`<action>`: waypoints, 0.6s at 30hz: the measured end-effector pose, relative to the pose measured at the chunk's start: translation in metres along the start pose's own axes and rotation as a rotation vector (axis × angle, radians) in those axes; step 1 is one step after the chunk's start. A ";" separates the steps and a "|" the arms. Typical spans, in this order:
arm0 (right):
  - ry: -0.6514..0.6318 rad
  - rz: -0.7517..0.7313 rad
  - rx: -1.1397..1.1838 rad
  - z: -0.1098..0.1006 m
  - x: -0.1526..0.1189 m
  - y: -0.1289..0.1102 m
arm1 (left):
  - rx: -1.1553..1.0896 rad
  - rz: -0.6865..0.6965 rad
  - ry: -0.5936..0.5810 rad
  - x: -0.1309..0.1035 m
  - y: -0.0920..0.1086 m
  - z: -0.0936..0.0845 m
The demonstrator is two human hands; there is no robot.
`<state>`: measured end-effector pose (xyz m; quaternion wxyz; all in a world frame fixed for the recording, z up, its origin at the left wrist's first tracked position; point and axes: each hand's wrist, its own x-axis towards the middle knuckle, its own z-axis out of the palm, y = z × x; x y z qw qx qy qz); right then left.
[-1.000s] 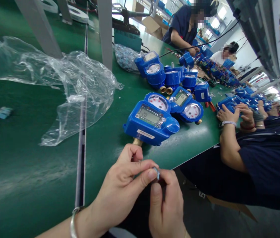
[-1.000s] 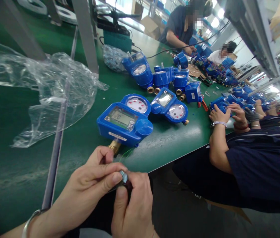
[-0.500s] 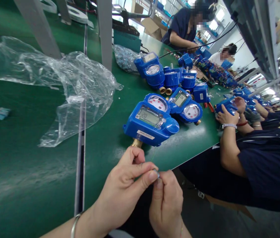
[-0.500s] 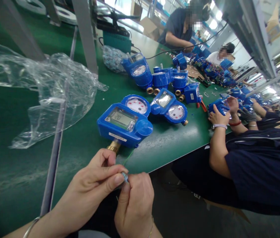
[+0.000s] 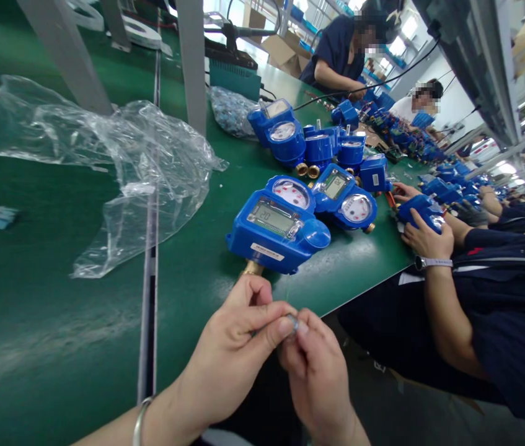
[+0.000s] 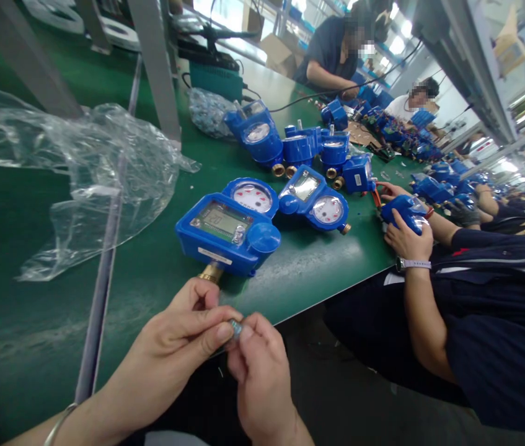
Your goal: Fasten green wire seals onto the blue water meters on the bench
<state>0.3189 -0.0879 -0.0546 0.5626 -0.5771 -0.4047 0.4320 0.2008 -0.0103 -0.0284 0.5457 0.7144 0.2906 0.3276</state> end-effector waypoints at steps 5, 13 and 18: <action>-0.036 0.052 0.057 -0.012 0.002 -0.007 | 0.042 -0.023 0.085 -0.002 0.001 0.002; -0.137 -0.568 -0.957 -0.027 0.000 -0.017 | 0.285 -0.171 -0.169 -0.002 0.003 0.005; -0.116 -0.275 -0.640 -0.018 0.003 -0.010 | 0.307 -0.191 -0.165 0.000 0.004 0.007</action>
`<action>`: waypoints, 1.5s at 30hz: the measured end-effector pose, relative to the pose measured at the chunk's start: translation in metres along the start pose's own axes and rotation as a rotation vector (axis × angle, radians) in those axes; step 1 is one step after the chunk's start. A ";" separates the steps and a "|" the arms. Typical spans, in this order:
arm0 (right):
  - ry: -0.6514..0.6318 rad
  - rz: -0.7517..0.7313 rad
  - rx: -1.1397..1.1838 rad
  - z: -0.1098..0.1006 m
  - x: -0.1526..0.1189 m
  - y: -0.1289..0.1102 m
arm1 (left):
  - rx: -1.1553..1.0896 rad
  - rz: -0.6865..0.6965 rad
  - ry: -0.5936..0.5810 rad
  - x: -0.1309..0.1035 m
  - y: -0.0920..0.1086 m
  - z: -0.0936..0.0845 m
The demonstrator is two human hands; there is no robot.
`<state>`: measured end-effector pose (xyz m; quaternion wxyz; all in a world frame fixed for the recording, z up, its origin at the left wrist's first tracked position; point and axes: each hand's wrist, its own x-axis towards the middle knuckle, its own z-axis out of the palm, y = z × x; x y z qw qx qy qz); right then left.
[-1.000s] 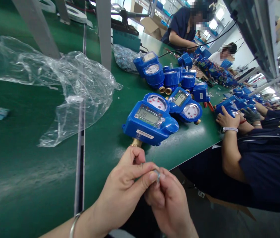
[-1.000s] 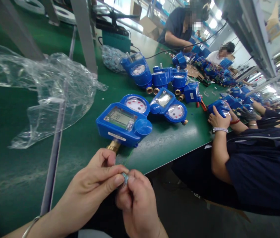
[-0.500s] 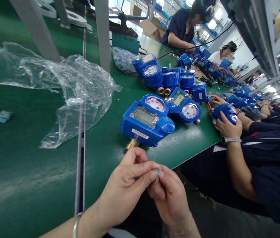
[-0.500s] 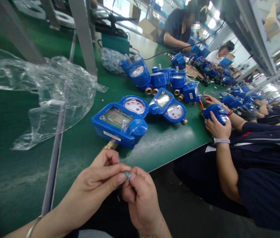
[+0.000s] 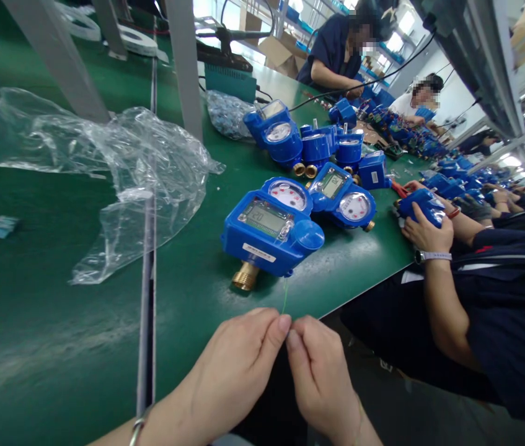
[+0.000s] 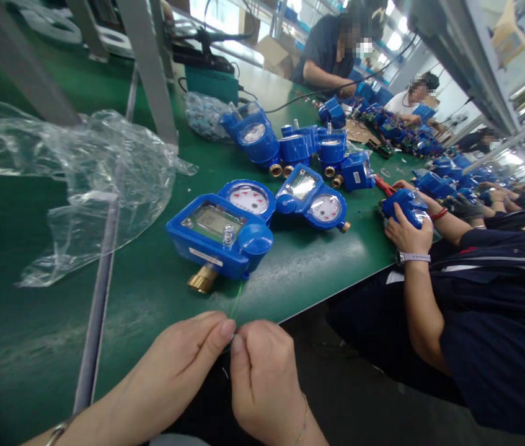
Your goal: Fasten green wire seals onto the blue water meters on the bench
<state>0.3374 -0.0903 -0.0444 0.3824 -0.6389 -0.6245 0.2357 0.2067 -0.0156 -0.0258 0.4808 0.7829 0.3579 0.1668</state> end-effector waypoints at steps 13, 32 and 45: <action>0.263 -0.310 -0.513 0.014 -0.009 0.011 | -0.159 0.001 0.001 0.004 -0.002 -0.002; 0.199 -0.294 -0.339 0.026 -0.003 -0.026 | -0.308 -0.102 0.049 -0.025 -0.011 -0.023; -0.051 -0.018 0.144 0.021 0.017 -0.034 | -0.340 -0.046 0.156 -0.027 -0.006 -0.026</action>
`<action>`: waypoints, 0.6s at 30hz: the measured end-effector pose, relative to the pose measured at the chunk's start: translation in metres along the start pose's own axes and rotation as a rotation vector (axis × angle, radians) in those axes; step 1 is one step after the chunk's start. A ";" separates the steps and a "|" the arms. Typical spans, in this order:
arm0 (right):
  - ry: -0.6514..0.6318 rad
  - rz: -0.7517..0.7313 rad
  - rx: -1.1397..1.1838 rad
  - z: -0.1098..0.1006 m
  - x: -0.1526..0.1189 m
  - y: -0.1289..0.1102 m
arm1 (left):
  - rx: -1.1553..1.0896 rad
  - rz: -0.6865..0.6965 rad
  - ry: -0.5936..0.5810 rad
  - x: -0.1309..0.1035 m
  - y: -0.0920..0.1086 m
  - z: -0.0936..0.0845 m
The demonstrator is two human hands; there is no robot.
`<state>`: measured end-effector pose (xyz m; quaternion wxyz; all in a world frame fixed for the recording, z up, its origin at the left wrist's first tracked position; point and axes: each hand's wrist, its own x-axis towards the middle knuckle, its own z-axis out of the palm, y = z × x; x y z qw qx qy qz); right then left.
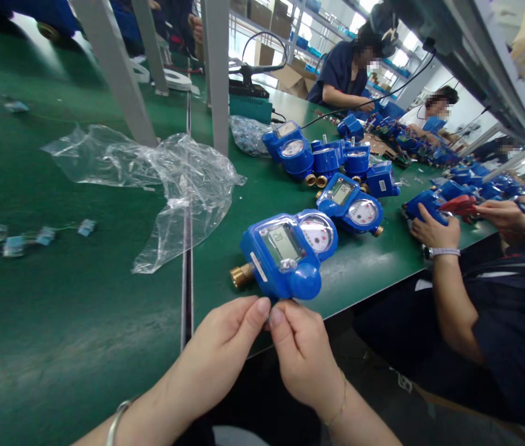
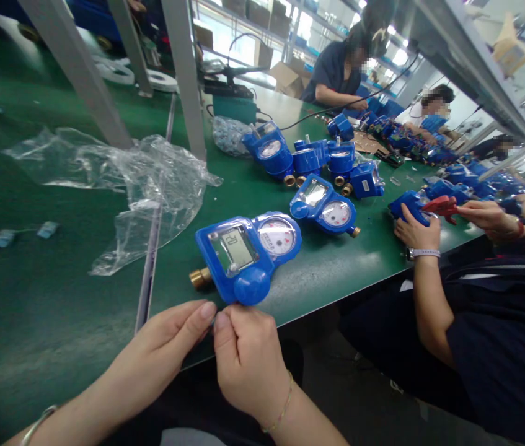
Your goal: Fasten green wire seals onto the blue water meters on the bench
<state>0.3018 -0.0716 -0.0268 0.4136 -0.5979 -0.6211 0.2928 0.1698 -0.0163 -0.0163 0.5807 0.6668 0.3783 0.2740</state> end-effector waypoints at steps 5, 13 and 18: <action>-0.067 0.329 0.578 0.004 0.026 -0.012 | 0.204 0.050 0.107 0.004 0.007 -0.009; 0.038 0.060 -0.002 0.017 0.015 -0.005 | 0.130 -0.073 0.077 0.008 -0.005 -0.022; 0.131 -0.479 -0.714 0.010 0.017 0.004 | -0.189 -0.197 0.040 0.007 0.000 -0.019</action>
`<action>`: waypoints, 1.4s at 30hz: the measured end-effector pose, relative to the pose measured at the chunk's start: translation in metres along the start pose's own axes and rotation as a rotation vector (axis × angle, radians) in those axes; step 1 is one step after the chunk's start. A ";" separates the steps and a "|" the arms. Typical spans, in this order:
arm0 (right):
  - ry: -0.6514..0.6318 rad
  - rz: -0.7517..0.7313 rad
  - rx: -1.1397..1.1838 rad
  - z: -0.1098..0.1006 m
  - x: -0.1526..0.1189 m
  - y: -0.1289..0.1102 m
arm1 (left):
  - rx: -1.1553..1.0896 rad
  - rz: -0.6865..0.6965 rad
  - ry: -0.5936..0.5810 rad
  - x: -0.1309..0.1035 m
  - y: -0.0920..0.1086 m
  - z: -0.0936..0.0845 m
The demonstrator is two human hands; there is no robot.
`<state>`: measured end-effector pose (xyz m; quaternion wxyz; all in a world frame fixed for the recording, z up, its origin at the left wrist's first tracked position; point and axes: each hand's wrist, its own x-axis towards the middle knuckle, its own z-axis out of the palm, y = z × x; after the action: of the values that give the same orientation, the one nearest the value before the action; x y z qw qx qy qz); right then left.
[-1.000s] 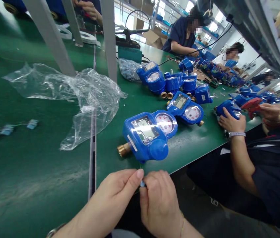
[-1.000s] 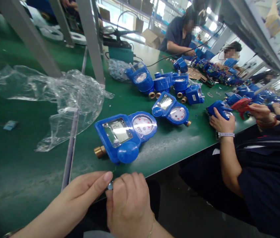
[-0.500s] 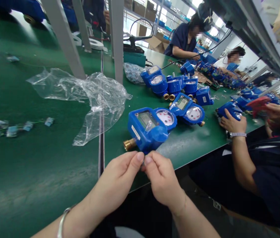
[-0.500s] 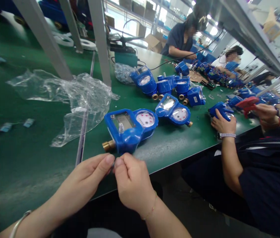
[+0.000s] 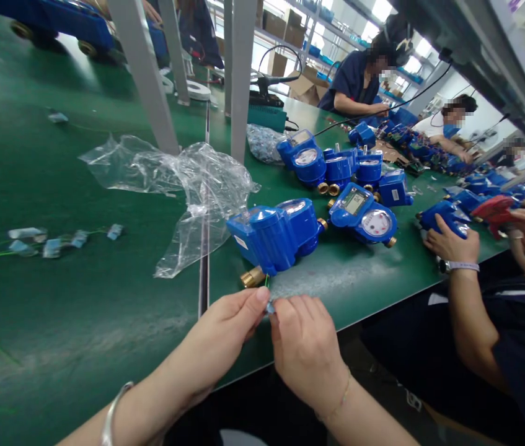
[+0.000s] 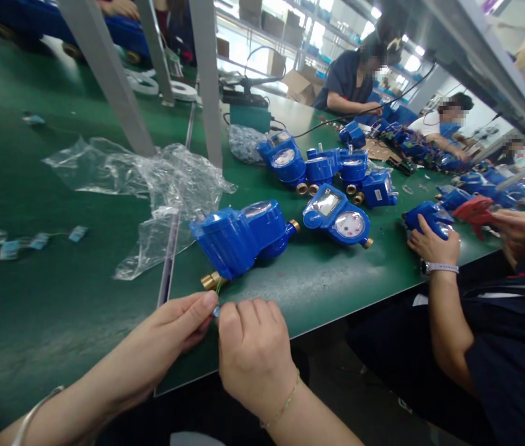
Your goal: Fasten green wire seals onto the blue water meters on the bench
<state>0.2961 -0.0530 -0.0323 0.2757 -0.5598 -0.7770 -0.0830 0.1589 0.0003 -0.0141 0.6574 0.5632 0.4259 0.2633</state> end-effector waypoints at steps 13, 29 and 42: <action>-0.272 0.788 1.113 -0.001 0.028 -0.011 | 0.308 0.171 0.096 0.005 0.012 -0.008; 0.105 0.297 0.459 0.001 0.029 0.004 | 0.771 0.325 0.216 0.001 0.004 -0.013; -0.288 -0.379 -0.177 -0.043 0.084 0.020 | 0.783 0.360 0.205 0.002 0.005 -0.015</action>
<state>0.3102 0.0044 0.0433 0.0917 -0.4319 -0.8892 -0.1202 0.1480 0.0108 -0.0103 0.2927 0.8059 0.4516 0.2469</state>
